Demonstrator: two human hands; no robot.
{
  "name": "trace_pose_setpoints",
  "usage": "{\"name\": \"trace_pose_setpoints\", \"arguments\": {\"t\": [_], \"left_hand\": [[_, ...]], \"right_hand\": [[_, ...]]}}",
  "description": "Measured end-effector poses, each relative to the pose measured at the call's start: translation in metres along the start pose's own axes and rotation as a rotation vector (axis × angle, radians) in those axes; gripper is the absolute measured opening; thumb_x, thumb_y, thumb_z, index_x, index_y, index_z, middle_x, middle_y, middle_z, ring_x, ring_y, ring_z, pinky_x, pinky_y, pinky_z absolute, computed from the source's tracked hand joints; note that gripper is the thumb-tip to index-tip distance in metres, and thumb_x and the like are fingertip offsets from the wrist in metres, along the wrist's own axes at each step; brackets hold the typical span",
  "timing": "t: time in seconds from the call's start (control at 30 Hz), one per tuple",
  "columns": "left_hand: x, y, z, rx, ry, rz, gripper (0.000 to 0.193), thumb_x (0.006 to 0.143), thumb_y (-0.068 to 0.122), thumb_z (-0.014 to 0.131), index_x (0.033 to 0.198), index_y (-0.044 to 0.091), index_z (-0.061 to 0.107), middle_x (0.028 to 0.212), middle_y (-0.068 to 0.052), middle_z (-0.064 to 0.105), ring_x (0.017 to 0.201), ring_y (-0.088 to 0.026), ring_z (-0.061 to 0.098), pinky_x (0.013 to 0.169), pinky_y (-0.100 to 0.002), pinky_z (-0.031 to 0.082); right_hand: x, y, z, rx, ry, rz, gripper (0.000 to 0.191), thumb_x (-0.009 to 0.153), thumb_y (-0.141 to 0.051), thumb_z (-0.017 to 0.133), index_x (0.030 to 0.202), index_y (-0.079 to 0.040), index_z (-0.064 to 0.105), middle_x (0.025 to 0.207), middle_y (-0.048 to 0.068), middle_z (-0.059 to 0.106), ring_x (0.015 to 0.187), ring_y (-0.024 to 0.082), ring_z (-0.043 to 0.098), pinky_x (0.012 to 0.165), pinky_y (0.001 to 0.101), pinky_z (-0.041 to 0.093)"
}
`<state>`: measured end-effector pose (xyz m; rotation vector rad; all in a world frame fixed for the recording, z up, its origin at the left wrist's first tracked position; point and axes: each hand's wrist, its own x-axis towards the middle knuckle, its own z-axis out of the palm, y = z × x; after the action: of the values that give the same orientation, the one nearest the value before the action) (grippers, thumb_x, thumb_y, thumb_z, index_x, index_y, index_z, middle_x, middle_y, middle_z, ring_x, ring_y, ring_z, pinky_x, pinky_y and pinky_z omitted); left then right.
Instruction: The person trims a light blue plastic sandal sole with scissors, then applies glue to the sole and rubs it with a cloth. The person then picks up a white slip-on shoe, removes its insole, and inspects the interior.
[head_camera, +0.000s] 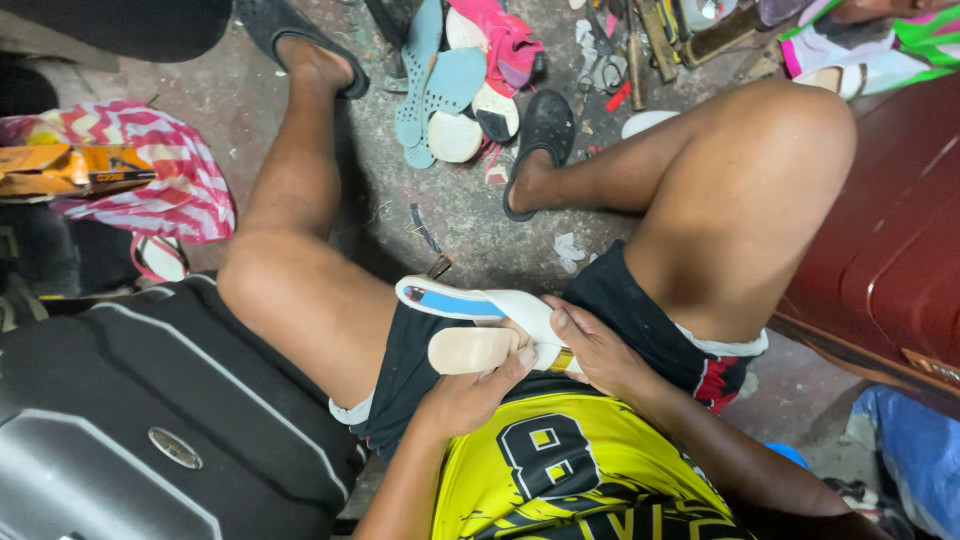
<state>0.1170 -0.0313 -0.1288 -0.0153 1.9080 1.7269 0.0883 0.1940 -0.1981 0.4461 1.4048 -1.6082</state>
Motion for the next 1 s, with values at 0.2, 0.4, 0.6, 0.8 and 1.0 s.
{"name": "trace_pose_setpoints", "arguments": {"t": [0.2,0.4,0.6,0.8,1.0], "left_hand": [[0.009,-0.003,0.001,-0.370,-0.054,0.045,0.032,0.105,0.031,0.054,0.121,0.004,0.062,0.118,-0.003,0.065,0.113,-0.017,0.060,0.101,-0.034,0.047],[0.009,0.002,-0.010,-0.204,0.059,0.142,0.030,0.113,0.028,0.051,0.120,0.001,0.061,0.115,-0.013,0.065,0.113,-0.026,0.062,0.102,-0.040,0.049],[-0.002,-0.005,-0.023,0.025,0.220,0.117,0.034,0.110,0.028,0.044,0.124,0.002,0.061,0.112,-0.013,0.068,0.109,-0.028,0.065,0.095,-0.037,0.049],[0.006,-0.016,-0.015,-0.232,0.315,0.013,0.037,0.111,0.029,0.042,0.116,-0.001,0.062,0.108,-0.017,0.068,0.106,-0.034,0.065,0.095,-0.039,0.051],[0.006,-0.014,-0.007,-0.003,0.578,0.042,0.037,0.111,0.030,0.041,0.107,0.000,0.064,0.099,-0.016,0.067,0.096,-0.033,0.064,0.088,-0.042,0.049]], "right_hand": [[0.005,0.008,0.001,-0.040,0.022,-0.065,0.066,0.101,-0.050,0.046,0.150,-0.006,0.047,0.132,0.009,0.064,0.113,0.014,0.062,0.091,0.0280,0.051],[0.015,0.001,0.006,0.218,-0.063,-0.024,0.065,0.099,-0.054,0.044,0.149,-0.012,0.048,0.115,0.007,0.069,0.080,0.012,0.062,0.055,0.0250,0.047],[0.009,-0.014,0.011,0.141,-0.003,0.003,0.070,0.098,-0.063,0.043,0.150,-0.016,0.049,0.106,0.004,0.069,0.070,0.010,0.060,0.043,0.0246,0.039],[0.007,-0.020,0.020,0.159,0.051,0.050,0.074,0.089,-0.063,0.046,0.148,-0.019,0.047,0.121,0.001,0.070,0.097,0.013,0.068,0.062,0.0273,0.052],[0.007,-0.023,0.021,0.170,0.107,0.097,0.080,0.087,-0.073,0.047,0.141,-0.015,0.054,0.124,0.003,0.069,0.104,0.014,0.064,0.070,0.0331,0.050]]}}
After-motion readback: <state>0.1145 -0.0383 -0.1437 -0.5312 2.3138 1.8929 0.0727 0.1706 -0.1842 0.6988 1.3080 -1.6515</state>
